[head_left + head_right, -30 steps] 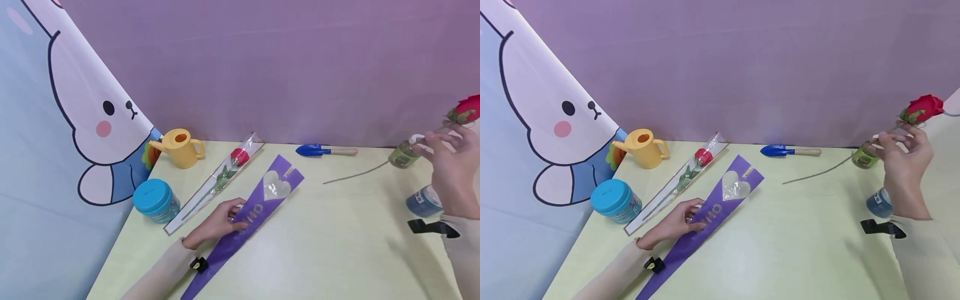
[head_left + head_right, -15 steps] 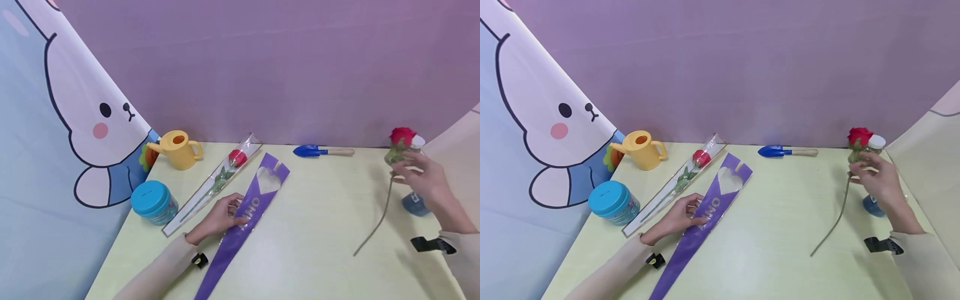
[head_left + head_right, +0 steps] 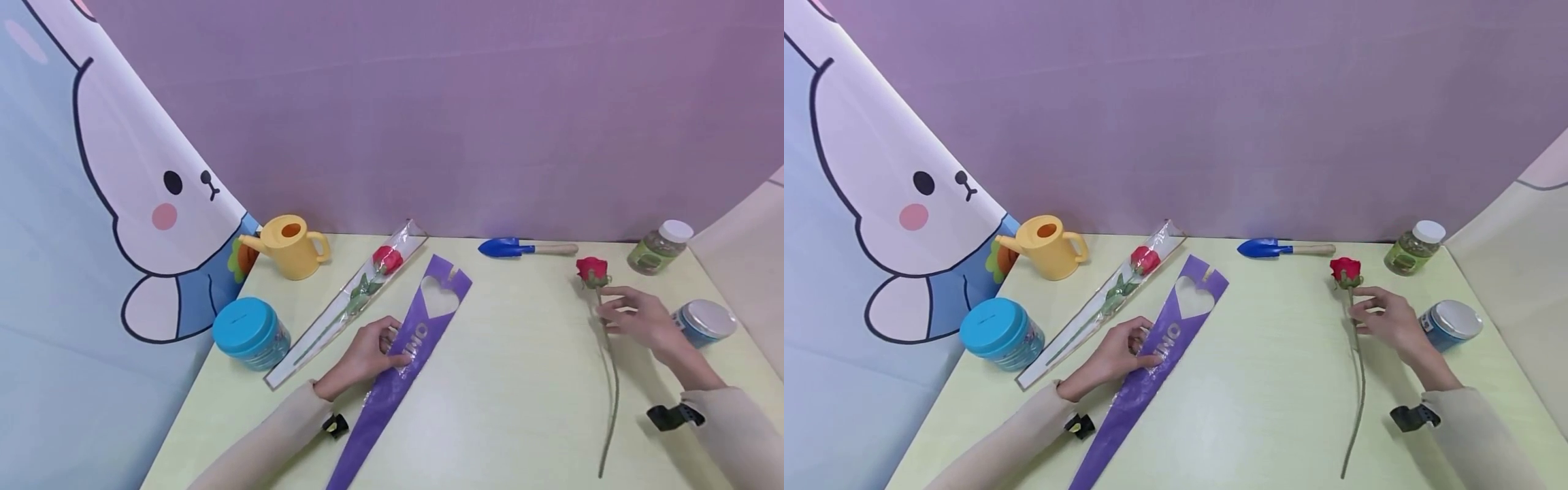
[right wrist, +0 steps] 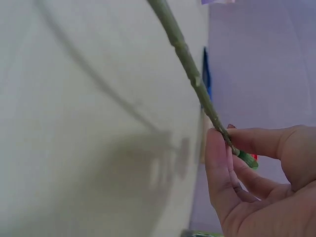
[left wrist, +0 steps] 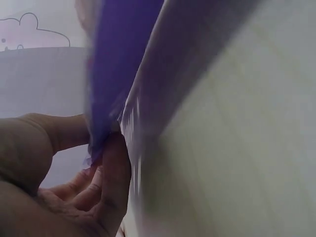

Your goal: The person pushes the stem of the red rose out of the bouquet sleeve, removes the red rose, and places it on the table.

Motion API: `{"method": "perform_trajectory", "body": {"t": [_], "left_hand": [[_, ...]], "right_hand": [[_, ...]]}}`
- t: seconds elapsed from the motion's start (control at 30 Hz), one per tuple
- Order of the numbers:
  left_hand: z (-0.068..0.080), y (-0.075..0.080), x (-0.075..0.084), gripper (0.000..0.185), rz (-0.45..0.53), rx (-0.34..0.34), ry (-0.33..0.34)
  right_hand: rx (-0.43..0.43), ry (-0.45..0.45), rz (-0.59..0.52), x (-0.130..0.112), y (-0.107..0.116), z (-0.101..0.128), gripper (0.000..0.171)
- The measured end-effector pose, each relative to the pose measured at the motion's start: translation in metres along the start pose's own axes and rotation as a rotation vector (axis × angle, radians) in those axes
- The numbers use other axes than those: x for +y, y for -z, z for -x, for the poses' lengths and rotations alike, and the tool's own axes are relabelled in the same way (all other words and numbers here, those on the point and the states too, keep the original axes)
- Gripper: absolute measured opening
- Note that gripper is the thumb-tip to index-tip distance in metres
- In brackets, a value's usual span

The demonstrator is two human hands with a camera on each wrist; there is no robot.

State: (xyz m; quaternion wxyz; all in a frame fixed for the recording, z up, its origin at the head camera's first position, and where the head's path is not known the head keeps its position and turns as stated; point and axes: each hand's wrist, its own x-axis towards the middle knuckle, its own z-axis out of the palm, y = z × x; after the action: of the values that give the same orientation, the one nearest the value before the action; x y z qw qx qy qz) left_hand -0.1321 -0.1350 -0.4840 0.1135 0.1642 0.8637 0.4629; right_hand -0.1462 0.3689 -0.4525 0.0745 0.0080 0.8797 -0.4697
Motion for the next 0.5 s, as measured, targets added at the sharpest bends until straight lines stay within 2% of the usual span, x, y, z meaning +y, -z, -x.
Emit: {"method": "perform_trajectory", "body": {"t": [0.1,0.5], "left_hand": [[0.001,-0.001,0.001,0.050,-0.036,0.017,0.015],[0.003,0.001,0.004,0.064,-0.155,0.018,0.039]], "right_hand": [[-0.025,-0.029,0.056,0.003,-0.006,0.000,0.050],[-0.066,-0.104,0.081,0.008,-0.015,0.001,0.052]]}}
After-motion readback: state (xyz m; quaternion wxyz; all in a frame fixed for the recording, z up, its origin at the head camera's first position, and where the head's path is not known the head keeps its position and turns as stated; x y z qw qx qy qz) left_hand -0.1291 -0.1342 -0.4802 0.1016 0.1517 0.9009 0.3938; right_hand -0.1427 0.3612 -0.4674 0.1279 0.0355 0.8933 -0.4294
